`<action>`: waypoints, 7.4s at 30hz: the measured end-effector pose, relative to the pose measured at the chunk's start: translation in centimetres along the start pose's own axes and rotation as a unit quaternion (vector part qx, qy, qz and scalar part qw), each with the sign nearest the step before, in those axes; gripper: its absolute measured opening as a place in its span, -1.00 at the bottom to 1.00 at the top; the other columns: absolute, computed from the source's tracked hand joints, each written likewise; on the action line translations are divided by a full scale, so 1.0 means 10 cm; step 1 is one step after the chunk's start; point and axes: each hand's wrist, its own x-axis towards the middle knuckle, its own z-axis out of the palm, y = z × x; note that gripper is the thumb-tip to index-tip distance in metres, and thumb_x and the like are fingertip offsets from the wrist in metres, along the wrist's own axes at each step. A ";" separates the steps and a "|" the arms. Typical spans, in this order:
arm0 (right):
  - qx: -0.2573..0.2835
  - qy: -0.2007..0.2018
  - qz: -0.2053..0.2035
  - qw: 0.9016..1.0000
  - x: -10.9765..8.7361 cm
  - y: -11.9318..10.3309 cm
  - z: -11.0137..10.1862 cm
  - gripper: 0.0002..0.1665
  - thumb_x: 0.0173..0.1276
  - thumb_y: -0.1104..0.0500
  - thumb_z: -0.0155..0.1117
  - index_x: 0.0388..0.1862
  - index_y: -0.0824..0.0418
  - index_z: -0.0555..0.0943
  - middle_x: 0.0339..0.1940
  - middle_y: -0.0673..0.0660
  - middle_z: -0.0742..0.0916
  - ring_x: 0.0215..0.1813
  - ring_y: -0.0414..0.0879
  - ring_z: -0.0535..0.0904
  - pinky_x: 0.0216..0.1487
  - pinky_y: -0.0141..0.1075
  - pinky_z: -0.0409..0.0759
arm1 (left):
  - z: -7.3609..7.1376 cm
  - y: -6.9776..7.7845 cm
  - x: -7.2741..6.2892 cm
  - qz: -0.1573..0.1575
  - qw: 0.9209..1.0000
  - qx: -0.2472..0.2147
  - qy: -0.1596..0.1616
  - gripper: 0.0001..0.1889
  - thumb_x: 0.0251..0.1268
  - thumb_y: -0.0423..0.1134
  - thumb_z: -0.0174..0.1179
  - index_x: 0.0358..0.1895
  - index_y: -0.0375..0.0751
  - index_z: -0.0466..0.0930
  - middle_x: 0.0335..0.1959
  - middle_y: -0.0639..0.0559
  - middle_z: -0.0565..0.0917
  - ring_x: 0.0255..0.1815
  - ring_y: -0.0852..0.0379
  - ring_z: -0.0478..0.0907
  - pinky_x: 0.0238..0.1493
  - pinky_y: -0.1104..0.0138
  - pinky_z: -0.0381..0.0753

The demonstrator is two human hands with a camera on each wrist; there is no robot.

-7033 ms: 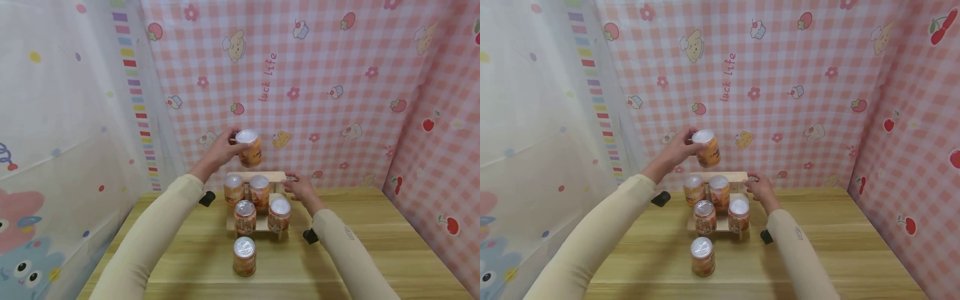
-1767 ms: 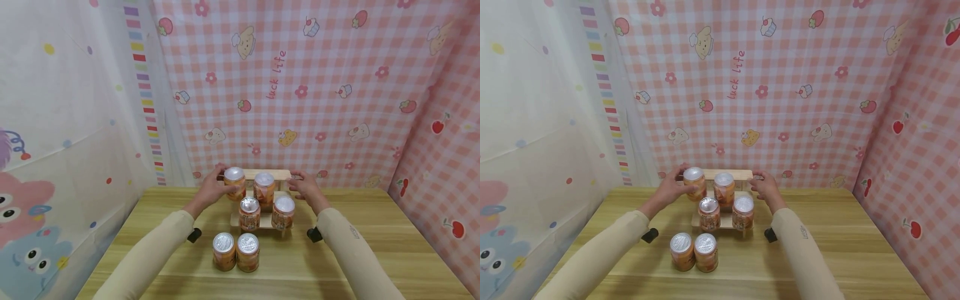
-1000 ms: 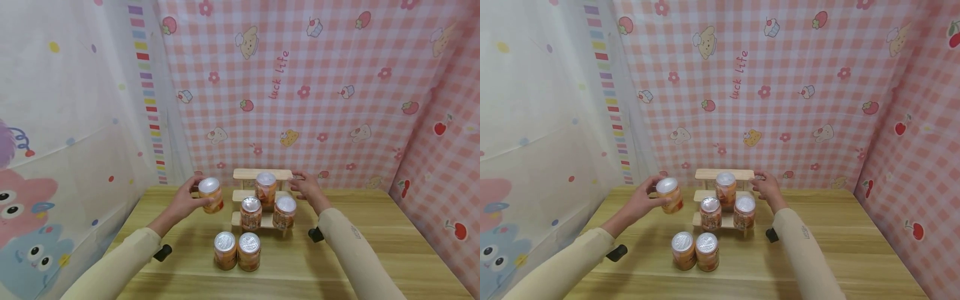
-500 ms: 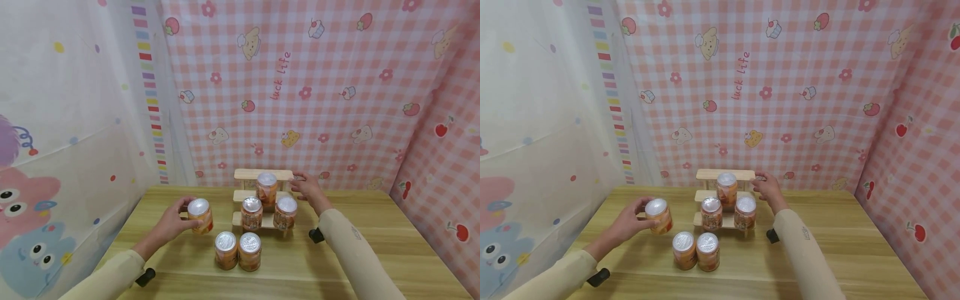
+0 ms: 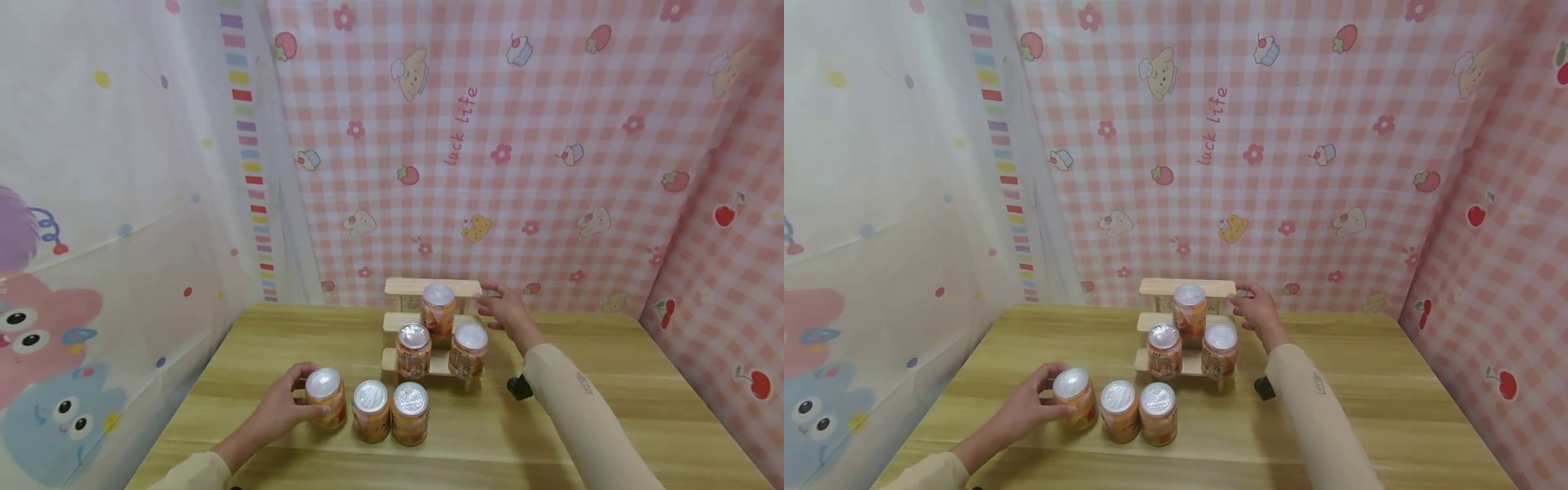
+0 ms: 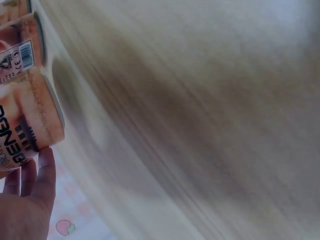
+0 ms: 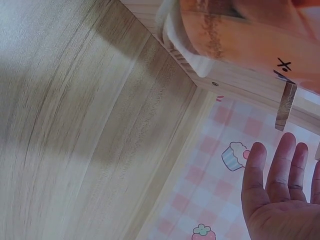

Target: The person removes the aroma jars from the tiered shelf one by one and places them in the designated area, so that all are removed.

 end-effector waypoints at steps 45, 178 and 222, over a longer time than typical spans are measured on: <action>0.003 -0.012 -0.033 0.999 -0.21 -0.02 -0.18 -0.35 0.60 0.13 0.00 0.58 0.21 0.16 0.47 0.38 0.35 0.40 0.25 0.37 0.31 0.14 0.38 | -0.01 1.24 1.68 0.035 0.999 0.015 0.029 -0.26 0.28 -0.02 0.35 0.47 -0.10 0.26 0.33 -0.23 0.43 0.30 -0.13 0.39 0.25 -0.01 0.43; -0.035 0.004 -0.274 0.961 -1.03 0.39 -0.04 -0.17 0.30 0.13 0.45 0.46 0.26 0.31 0.37 0.27 0.46 0.35 0.18 0.38 0.31 0.10 0.38 | 0.54 0.87 1.99 -0.039 0.994 0.081 -0.058 -0.39 0.43 -0.06 0.21 0.47 -0.11 0.30 0.29 -0.30 0.47 0.30 -0.20 0.42 0.22 -0.06 0.46; -0.088 -0.036 -0.248 0.964 -0.96 0.75 -0.12 -0.14 0.10 0.25 0.59 0.35 0.31 0.38 0.15 0.32 0.56 0.15 0.23 0.54 -0.08 -0.19 0.66 | 0.52 0.89 1.99 -0.048 0.995 0.066 -0.057 -0.39 0.40 -0.02 0.24 0.45 -0.03 0.34 0.38 -0.19 0.40 0.32 -0.17 0.40 0.24 -0.06 0.44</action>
